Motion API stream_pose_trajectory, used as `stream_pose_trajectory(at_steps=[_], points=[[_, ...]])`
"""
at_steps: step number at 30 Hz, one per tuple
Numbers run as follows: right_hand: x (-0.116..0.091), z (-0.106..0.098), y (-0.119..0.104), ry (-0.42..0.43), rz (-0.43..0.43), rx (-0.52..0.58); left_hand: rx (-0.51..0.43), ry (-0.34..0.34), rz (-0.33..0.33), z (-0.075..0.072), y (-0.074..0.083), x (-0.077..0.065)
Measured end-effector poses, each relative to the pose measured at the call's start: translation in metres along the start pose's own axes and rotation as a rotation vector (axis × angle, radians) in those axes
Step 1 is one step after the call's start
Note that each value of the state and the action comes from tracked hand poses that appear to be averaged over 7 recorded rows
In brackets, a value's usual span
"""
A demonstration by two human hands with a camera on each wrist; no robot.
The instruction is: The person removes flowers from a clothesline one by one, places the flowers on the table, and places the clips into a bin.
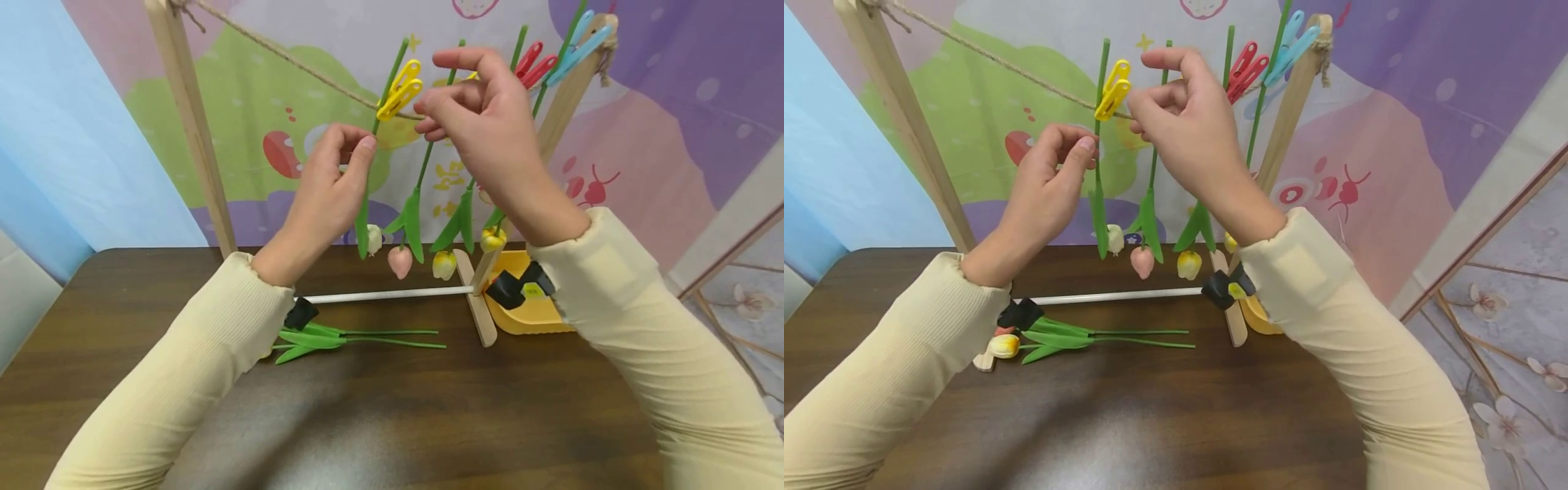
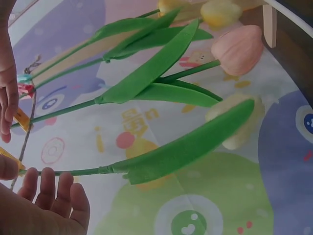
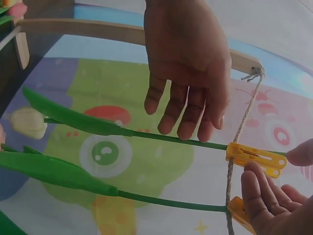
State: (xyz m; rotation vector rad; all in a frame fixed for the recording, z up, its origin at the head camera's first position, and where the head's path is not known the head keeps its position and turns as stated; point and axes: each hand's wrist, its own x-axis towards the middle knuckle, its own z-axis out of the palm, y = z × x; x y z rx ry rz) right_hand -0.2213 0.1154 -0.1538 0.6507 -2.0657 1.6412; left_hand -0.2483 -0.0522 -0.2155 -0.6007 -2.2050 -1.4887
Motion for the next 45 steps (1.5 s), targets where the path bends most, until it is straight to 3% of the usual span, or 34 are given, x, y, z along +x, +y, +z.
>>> stream_pose_trajectory(at_steps=[7,12,18,28,38,45], points=[[0.004,0.002,-0.004,-0.044,0.033,-0.119,0.022,0.040,-0.007,-0.001,-0.003,0.003],[0.007,0.003,-0.007,-0.079,0.060,-0.187,0.022,0.028,-0.010,-0.001,-0.004,0.004],[0.011,0.006,-0.008,-0.099,0.095,-0.197,0.006,-0.001,-0.014,0.000,-0.003,0.006],[0.017,0.008,-0.009,-0.053,0.094,-0.226,-0.027,-0.023,-0.003,0.002,0.000,0.009],[0.017,0.006,-0.010,-0.049,0.065,-0.256,-0.012,-0.028,0.102,0.006,0.000,0.012],[0.017,0.005,-0.009,-0.052,0.045,-0.245,-0.057,-0.056,0.041,0.009,0.001,0.012]])
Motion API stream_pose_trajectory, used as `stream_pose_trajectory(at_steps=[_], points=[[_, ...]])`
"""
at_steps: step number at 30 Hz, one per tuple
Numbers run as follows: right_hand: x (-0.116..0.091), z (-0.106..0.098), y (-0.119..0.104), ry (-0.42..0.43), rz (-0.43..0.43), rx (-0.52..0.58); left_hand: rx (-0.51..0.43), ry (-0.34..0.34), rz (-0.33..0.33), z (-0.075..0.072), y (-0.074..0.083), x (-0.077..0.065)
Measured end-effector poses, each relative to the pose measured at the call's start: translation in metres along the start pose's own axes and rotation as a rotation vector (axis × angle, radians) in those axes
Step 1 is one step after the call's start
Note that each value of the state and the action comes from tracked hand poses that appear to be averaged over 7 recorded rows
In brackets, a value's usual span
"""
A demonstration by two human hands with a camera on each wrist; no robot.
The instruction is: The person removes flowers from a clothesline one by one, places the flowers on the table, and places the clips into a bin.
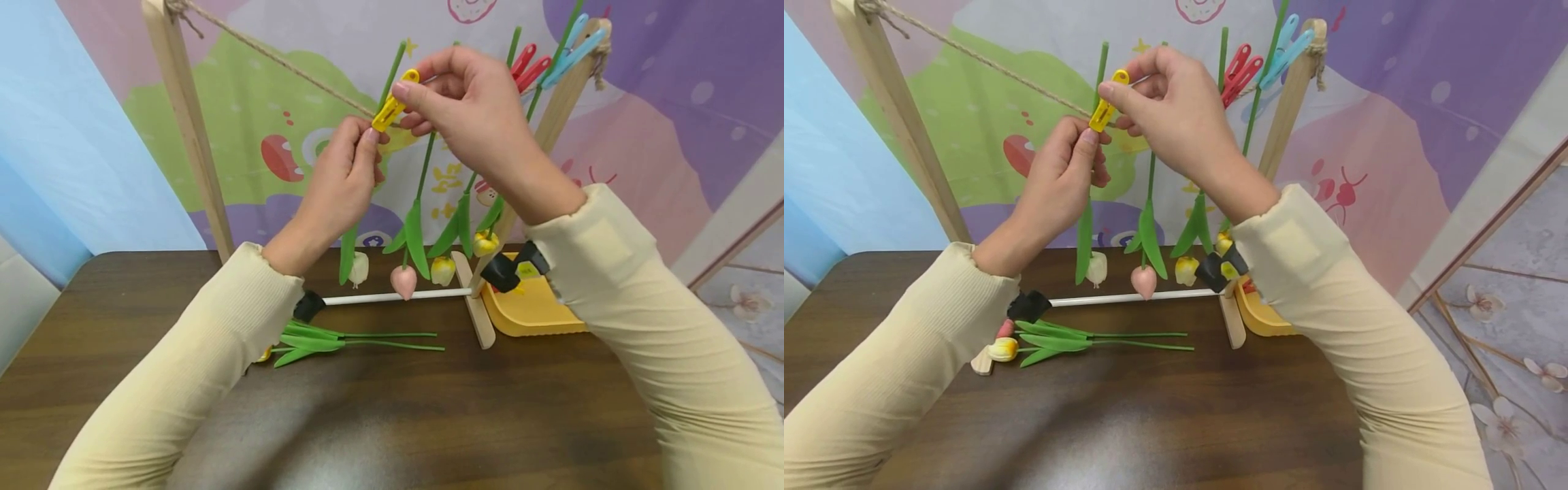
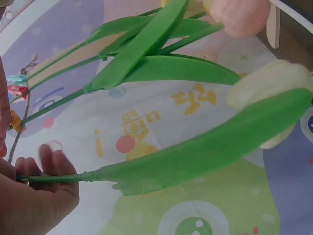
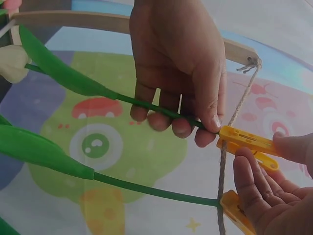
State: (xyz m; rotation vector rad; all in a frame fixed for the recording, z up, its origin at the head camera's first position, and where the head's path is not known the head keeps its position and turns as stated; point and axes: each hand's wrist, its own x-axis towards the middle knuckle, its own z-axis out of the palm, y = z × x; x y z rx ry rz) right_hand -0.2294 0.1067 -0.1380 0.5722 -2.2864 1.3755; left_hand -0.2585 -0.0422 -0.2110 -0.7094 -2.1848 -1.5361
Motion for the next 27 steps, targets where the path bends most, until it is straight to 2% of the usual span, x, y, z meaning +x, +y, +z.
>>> stream_pose_trajectory(at_steps=[5,9,13,20,24,27], points=[[0.000,0.000,0.002,0.014,0.000,0.026,0.042,0.006,0.002,0.000,0.000,0.000],[-0.001,0.000,0.004,0.052,-0.023,0.062,0.037,0.013,0.002,-0.001,-0.001,0.000],[-0.001,-0.002,0.005,0.128,-0.103,0.158,0.043,0.028,0.006,-0.002,-0.001,0.000],[-0.004,-0.010,-0.001,0.243,-0.234,0.408,0.097,0.033,0.008,-0.009,-0.003,-0.007],[-0.008,-0.017,-0.001,0.292,-0.259,0.487,0.182,0.040,0.011,-0.012,-0.006,-0.012],[-0.012,-0.021,0.001,0.285,-0.245,0.526,0.250,0.027,0.034,-0.014,-0.009,-0.015]])
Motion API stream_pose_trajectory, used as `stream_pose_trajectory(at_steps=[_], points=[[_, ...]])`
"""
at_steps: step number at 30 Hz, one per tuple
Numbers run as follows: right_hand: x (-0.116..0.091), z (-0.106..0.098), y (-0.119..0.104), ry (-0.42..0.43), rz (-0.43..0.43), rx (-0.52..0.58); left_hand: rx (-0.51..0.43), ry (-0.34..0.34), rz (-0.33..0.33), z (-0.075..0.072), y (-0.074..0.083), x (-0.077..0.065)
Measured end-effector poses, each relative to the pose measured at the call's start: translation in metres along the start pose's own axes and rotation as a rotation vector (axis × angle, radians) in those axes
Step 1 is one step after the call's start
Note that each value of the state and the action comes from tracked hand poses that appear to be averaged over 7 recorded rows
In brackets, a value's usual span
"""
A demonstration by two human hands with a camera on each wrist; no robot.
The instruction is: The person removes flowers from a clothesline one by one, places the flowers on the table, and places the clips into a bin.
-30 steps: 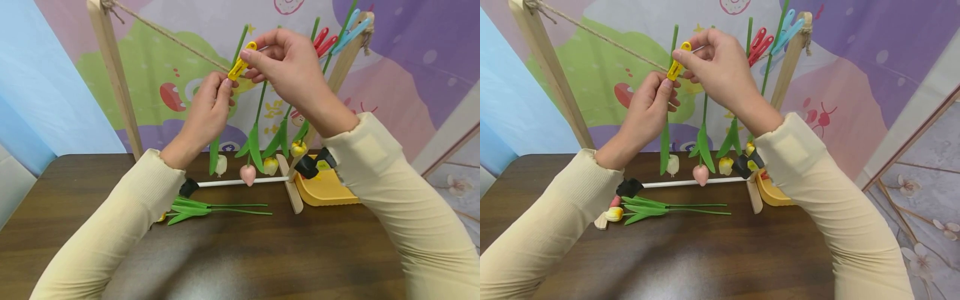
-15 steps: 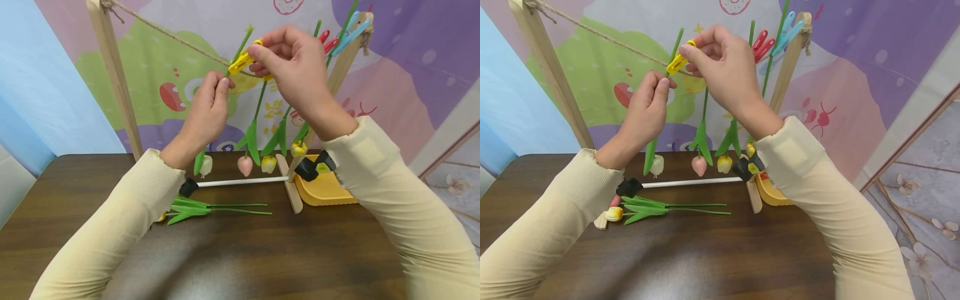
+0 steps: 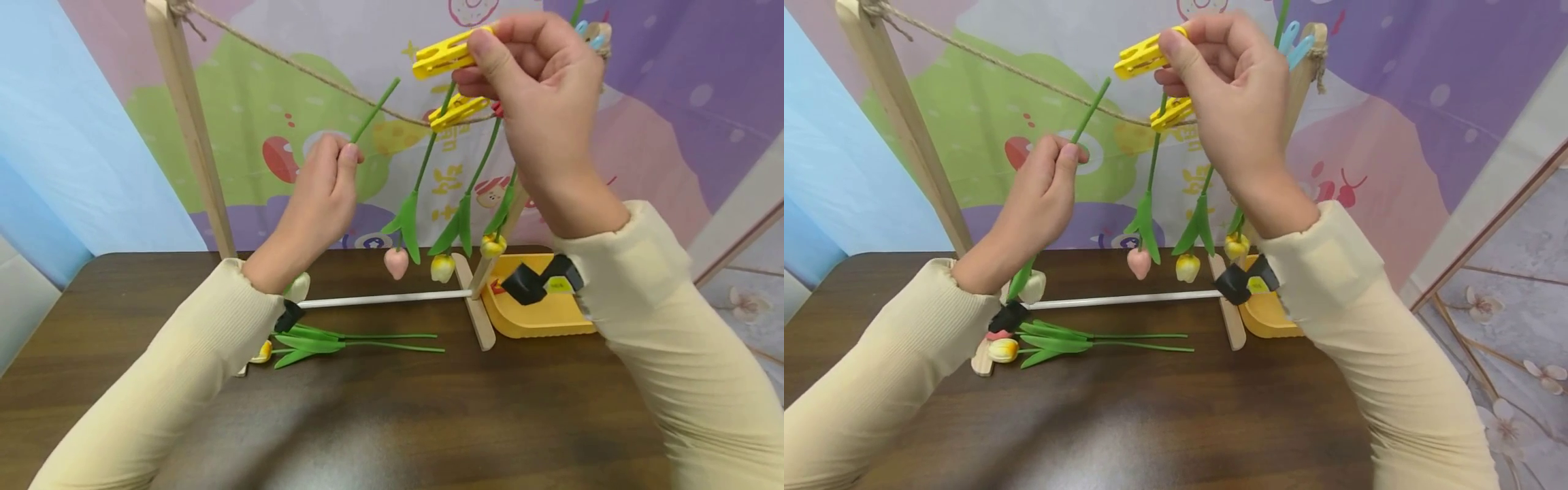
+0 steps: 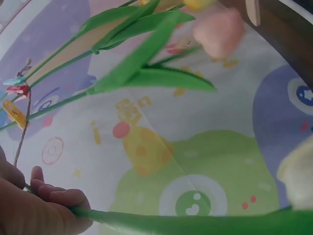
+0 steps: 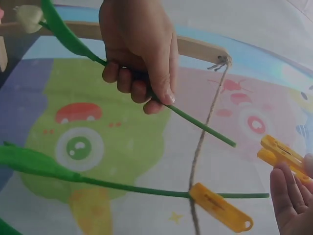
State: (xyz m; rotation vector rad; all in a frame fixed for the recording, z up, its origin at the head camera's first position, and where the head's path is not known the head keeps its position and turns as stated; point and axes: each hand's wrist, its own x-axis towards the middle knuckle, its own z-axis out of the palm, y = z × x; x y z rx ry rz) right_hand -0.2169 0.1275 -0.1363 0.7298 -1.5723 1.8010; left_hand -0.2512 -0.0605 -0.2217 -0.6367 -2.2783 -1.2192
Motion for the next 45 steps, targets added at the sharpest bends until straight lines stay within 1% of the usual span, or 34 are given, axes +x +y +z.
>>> stream_pose_trajectory(at_steps=[4,9,11,13,15,17,20,22,24,27,29,34,40,45], points=[[-0.008,-0.007,0.002,-0.024,0.068,-0.003,0.070,-0.041,0.047,0.001,-0.005,-0.005],[-0.020,-0.016,0.009,-0.033,0.149,0.037,0.183,-0.072,0.125,0.003,-0.009,-0.013],[-0.025,-0.020,0.012,-0.034,0.165,0.047,0.233,-0.094,0.143,0.004,-0.009,-0.016],[-0.029,-0.023,0.015,-0.034,0.181,0.048,0.290,-0.119,0.145,0.005,-0.008,-0.020],[-0.033,-0.026,0.019,-0.035,0.187,0.041,0.363,-0.149,0.123,0.006,-0.008,-0.024],[-0.038,-0.029,0.022,-0.038,0.194,0.042,0.448,-0.164,0.113,0.007,-0.007,-0.029],[-0.045,-0.035,0.028,-0.036,0.219,0.058,0.573,-0.148,0.133,0.011,-0.007,-0.037],[-0.050,-0.039,0.032,-0.034,0.242,0.083,0.637,-0.110,0.180,0.015,-0.008,-0.042],[-0.054,-0.044,0.038,-0.033,0.262,0.099,0.686,-0.059,0.234,0.019,-0.011,-0.047],[-0.062,-0.050,0.046,-0.027,0.290,0.116,0.724,-0.006,0.279,0.025,-0.015,-0.054],[-0.067,-0.055,0.052,-0.022,0.308,0.116,0.731,-0.001,0.285,0.028,-0.018,-0.059],[-0.077,-0.066,0.065,-0.005,0.346,0.126,0.725,-0.026,0.260,0.034,-0.026,-0.068],[-0.085,-0.076,0.079,0.004,0.374,0.127,0.724,-0.020,0.237,0.040,-0.036,-0.077],[-0.091,-0.085,0.087,0.010,0.406,0.155,0.733,-0.001,0.234,0.044,-0.043,-0.085]])
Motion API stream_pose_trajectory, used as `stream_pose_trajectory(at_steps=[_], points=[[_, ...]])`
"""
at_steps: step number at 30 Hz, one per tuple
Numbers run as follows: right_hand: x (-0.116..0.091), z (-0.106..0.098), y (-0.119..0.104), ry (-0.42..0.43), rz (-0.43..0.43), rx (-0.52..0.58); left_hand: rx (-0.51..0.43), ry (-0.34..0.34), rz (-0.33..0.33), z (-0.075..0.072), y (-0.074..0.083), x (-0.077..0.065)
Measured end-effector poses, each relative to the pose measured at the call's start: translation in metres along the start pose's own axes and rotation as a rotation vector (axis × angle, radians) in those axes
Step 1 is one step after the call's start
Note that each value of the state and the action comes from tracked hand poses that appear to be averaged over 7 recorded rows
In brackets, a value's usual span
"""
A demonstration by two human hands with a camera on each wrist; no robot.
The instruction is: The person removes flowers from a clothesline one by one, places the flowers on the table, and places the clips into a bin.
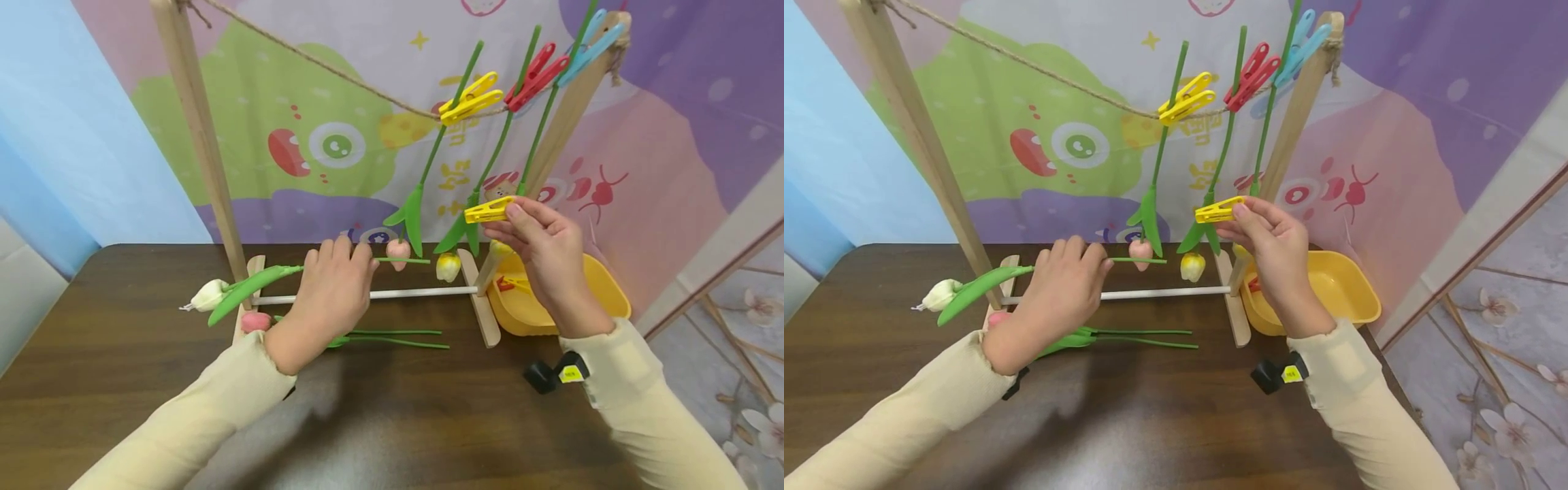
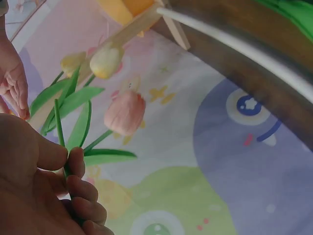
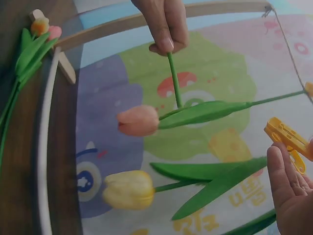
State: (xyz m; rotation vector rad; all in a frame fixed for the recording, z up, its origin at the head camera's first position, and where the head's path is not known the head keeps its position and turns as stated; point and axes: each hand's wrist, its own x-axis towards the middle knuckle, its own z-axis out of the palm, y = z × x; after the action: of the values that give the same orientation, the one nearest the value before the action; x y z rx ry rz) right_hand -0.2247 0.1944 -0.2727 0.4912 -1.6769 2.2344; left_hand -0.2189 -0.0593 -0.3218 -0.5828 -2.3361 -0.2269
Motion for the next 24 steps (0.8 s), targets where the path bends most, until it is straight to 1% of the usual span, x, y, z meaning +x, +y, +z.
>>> stream_pose_trajectory(at_steps=[8,15,21,24], points=[[-0.005,-0.020,0.014,0.023,0.034,0.069,0.012,-0.015,0.001,0.012,-0.002,-0.015],[-0.005,-0.040,0.023,0.044,0.085,0.156,-0.013,-0.094,-0.011,0.022,0.000,-0.028],[-0.006,-0.054,0.028,0.080,0.127,0.197,-0.024,-0.122,-0.020,0.033,0.003,-0.039],[-0.008,-0.060,0.029,0.096,0.139,0.217,-0.030,-0.140,-0.041,0.037,0.004,-0.044]])
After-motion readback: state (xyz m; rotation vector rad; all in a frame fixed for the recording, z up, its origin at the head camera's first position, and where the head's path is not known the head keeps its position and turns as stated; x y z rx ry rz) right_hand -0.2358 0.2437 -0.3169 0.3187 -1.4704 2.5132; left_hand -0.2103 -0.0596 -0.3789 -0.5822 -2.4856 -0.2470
